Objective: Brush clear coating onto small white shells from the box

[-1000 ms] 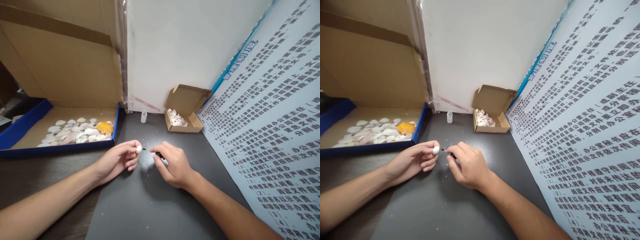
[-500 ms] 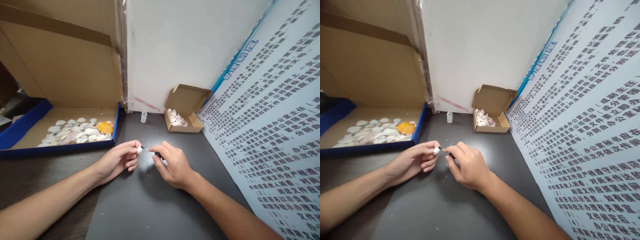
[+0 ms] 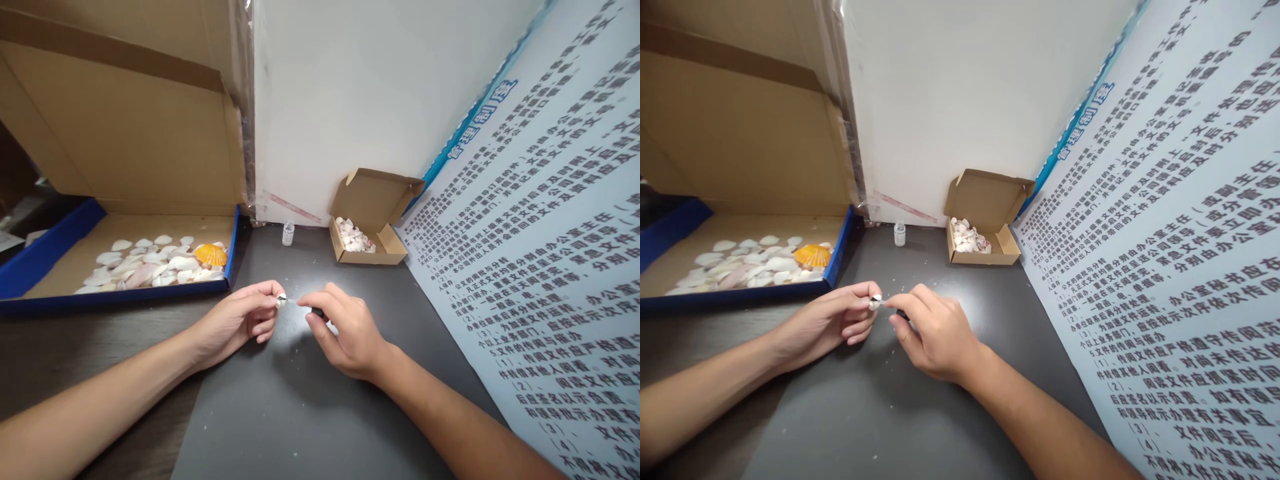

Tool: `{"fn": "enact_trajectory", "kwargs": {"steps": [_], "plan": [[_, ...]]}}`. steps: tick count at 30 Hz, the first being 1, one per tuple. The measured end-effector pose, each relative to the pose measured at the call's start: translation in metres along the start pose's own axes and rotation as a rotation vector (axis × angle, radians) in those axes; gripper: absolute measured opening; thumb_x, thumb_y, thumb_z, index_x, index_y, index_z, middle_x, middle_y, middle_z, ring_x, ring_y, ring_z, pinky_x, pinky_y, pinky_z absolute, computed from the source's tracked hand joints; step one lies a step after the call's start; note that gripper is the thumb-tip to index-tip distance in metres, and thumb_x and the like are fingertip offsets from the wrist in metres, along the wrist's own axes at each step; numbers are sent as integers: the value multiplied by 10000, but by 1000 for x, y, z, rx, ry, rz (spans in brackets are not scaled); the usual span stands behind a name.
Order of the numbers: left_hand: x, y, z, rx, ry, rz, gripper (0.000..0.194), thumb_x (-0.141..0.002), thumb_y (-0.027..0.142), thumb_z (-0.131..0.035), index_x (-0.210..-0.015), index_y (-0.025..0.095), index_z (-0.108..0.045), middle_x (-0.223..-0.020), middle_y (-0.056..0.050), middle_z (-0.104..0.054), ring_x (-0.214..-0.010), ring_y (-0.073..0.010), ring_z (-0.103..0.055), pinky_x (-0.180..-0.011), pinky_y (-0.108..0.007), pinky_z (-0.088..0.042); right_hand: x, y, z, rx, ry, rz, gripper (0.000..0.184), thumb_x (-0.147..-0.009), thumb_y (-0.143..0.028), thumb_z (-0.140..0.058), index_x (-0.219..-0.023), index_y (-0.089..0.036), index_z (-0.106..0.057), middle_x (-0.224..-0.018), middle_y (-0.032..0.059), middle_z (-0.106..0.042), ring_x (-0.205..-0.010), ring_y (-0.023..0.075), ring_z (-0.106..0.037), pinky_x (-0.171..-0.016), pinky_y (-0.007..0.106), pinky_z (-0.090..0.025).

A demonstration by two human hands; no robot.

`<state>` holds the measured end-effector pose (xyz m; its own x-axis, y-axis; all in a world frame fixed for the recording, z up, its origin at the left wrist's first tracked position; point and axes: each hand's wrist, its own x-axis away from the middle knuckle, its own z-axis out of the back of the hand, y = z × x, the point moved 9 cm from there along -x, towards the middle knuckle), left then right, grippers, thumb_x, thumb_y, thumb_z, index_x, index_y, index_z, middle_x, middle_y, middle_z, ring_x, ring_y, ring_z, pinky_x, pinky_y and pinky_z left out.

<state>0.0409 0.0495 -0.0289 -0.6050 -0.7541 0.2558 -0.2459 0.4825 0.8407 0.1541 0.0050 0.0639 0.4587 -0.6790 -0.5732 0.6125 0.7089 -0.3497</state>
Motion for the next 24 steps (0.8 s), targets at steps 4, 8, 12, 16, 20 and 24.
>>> {"fn": "enact_trajectory", "kwargs": {"steps": [4, 8, 12, 16, 20, 24], "plan": [[-1, -1, -1, -18, -2, 1, 103, -856, 248, -607, -807, 182, -547, -550, 83, -301, -472, -74, -291, -482, -192, -303, 0, 4, 2, 44, 13, -46, 216, -996, -230, -413, -1003, -164, -619, -793, 35, -622, -611, 133, -550, -597, 257, -418], [0, 0, -2, -11, 0, -6, 90, -850, 240, -608, -815, 183, -548, -548, 82, -307, -471, -75, -293, -478, -191, -304, 0, -2, 0, 40, 7, 22, 235, -1010, -261, -406, -1040, -168, -619, -781, 32, -629, -616, 134, -556, -576, 247, -407], [0, 0, -1, 0, -8, -1, 79, -861, 229, -600, -819, 176, -560, -560, 80, -308, -473, -71, -303, -480, -189, -310, 0, 3, 1, 78, 23, -29, 232, -1008, -247, -414, -1005, -151, -626, -780, 39, -631, -619, 134, -560, -590, 251, -412], [0, 1, 0, 41, -6, -8, 64, -855, 224, -606, -828, 174, -576, -568, 77, -313, -474, -70, -302, -474, -190, -308, 0, -1, 2, 30, 45, 18, 230, -1010, -254, -413, -1032, -154, -618, -792, 38, -633, -615, 127, -553, -579, 243, -412], [-1, 3, 0, 79, 1, -16, 66, -858, 223, -619, -836, 168, -591, -562, 85, -289, -471, -65, -267, -466, -189, -303, 1, 0, 0, 53, 19, -3, 225, -1005, -252, -422, -985, -165, -629, -760, 27, -629, -603, 127, -547, -581, 249, -411], [0, 5, 1, 78, 16, -23, 115, -861, 238, -658, -811, 166, -583, -567, 79, -321, -484, -62, -252, -466, -180, -295, 1, -1, 3, 29, 63, 13, 232, -1013, -256, -418, -1021, -157, -627, -775, 32, -628, -607, 123, -547, -582, 244, -420]]}}
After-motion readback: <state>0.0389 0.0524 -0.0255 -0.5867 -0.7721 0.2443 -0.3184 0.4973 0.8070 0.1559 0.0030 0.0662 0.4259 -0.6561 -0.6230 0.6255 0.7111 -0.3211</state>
